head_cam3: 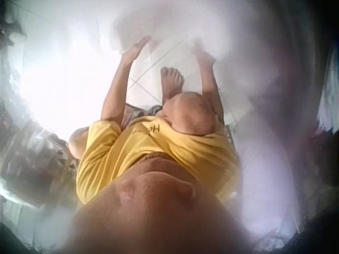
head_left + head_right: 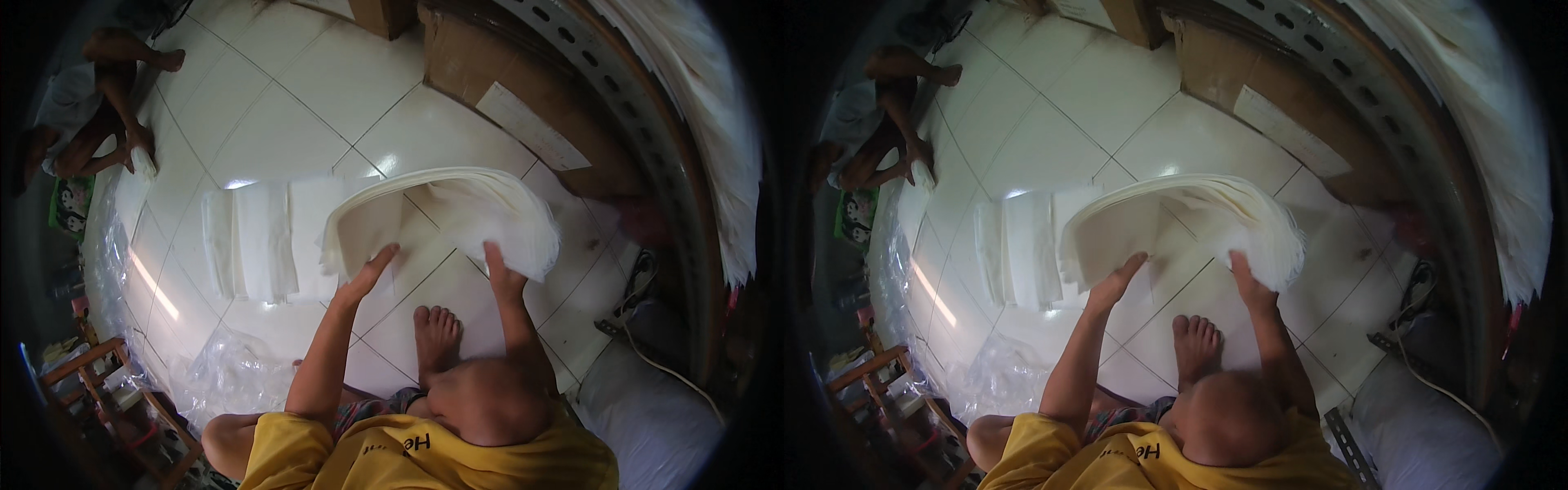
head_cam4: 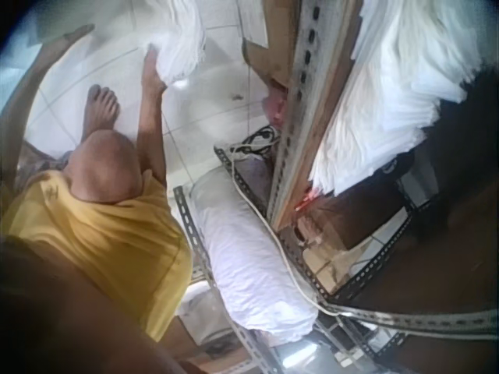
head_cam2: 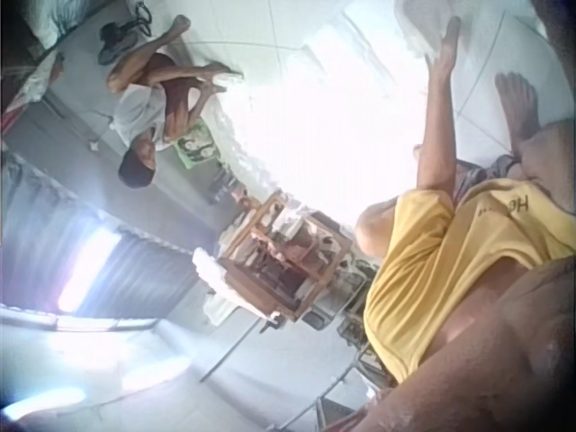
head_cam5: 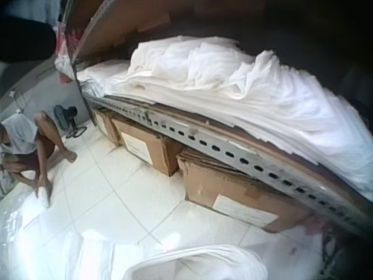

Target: The person sits on the floor and repeatedly folds white sheets by hand. They pick up a sheet, fold it in half, then fold it again, and place the folded stack on a nearby metal shelf. The process is repeated continuously.

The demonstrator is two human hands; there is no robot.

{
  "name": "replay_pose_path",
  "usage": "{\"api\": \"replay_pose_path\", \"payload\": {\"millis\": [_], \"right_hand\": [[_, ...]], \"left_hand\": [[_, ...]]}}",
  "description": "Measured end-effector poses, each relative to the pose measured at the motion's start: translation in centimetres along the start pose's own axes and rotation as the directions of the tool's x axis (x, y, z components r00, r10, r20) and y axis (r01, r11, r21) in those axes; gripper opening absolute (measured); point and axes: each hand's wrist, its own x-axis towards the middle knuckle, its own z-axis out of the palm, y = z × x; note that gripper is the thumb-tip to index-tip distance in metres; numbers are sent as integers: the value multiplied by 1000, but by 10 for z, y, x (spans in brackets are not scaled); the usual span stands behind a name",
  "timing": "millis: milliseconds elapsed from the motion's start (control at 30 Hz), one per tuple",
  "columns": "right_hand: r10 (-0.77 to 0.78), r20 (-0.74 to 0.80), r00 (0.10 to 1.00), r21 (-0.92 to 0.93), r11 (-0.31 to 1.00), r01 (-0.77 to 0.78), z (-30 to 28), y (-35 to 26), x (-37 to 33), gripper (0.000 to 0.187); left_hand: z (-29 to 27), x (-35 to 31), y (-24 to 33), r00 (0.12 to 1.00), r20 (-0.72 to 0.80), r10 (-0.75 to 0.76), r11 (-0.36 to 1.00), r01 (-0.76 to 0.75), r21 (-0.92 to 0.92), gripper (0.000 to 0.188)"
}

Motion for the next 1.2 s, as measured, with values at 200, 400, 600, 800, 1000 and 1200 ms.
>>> {"api": "replay_pose_path", "payload": {"millis": [200,400,600,800,1000,1200], "right_hand": [[-27,-53,998,-29,999,25,-12,-14,15,53],[-24,-22,999,13,1000,24,-15,-2,20,45],[245,13,969,140,960,-245,-47,-8,71,50],[692,397,603,120,612,-782,-83,19,96,58],[764,412,497,118,496,-860,-68,56,76,63],[774,416,478,129,470,-873,-74,67,76,62]], "left_hand": [[7,12,16,954,-294,-63,993,30,-116,30],[2,23,17,995,-87,-52,999,53,4,36],[-35,63,29,985,-83,-154,987,148,-69,32],[-64,91,29,846,248,-471,870,401,286,31],[-24,60,-43,897,198,-395,909,351,225,46],[3,49,19,963,218,-159,928,70,367,27]]}}
